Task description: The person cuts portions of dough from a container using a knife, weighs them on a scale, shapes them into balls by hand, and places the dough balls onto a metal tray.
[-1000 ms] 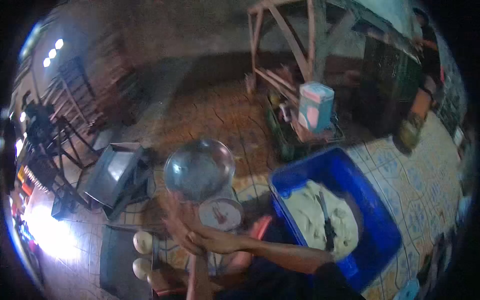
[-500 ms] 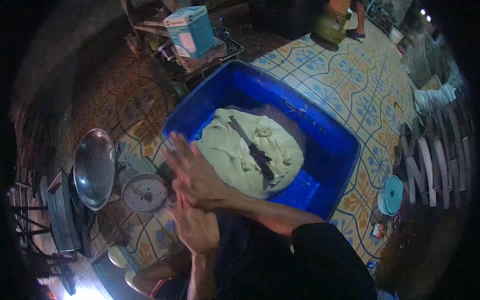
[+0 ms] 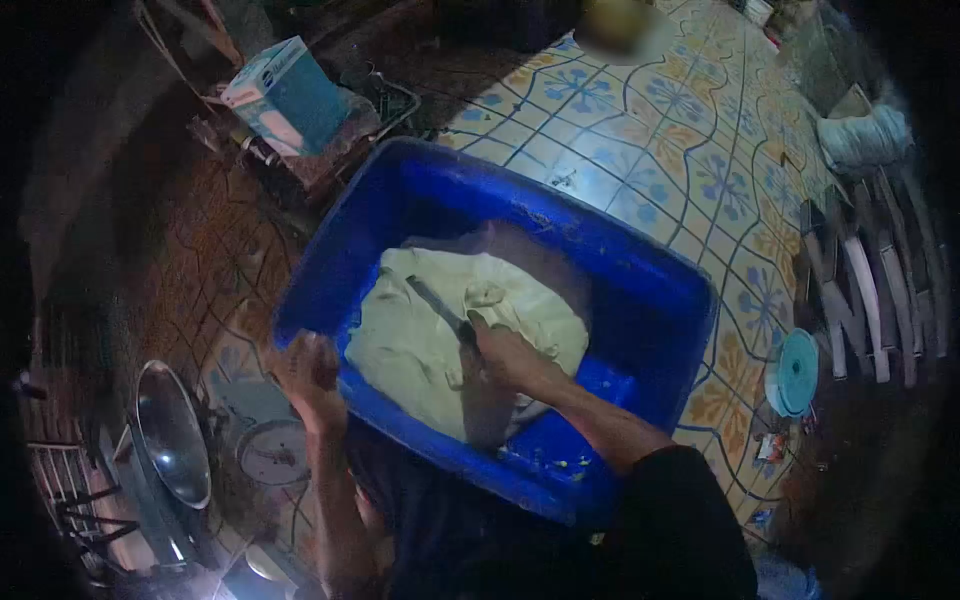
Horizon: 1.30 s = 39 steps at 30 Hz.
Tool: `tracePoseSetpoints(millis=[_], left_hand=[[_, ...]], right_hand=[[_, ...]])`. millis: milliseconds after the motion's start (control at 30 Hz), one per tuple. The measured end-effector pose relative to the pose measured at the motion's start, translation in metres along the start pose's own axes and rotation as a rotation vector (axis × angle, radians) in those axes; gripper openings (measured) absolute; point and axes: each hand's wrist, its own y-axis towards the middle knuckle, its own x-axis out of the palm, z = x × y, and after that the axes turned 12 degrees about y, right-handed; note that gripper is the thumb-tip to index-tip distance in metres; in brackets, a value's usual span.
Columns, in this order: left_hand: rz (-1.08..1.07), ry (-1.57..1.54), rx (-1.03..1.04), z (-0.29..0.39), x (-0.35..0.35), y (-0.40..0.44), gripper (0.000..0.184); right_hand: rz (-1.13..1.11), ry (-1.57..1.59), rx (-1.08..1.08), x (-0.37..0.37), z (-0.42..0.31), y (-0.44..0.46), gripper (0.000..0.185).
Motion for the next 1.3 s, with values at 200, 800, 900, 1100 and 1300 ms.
tracePoseSetpoints(millis=[200,800,900,1100,1300], left_hand=[[-0.513,0.563,-0.010,-0.089,0.042,0.114,0.037],[-1.156,1.419,0.215,0.025,0.065,-0.072,0.054],[-1.272,1.409,0.304,0.078,0.062,-0.087,0.060],[-0.925,0.892,-0.641,-0.075,0.118,0.068,0.105],[-1.281,0.806,-0.253,-0.072,0.083,0.020,0.110]], right_hand=[[0.504,0.460,0.020,-0.118,-0.024,-0.023,0.033],[0.498,0.474,-0.103,-0.091,0.003,-0.016,0.030],[0.576,0.501,-0.168,-0.095,-0.007,-0.020,0.025],[0.632,0.349,-0.344,-0.087,0.008,-0.012,0.026],[0.398,0.272,-0.177,-0.077,-0.002,-0.015,0.051]])
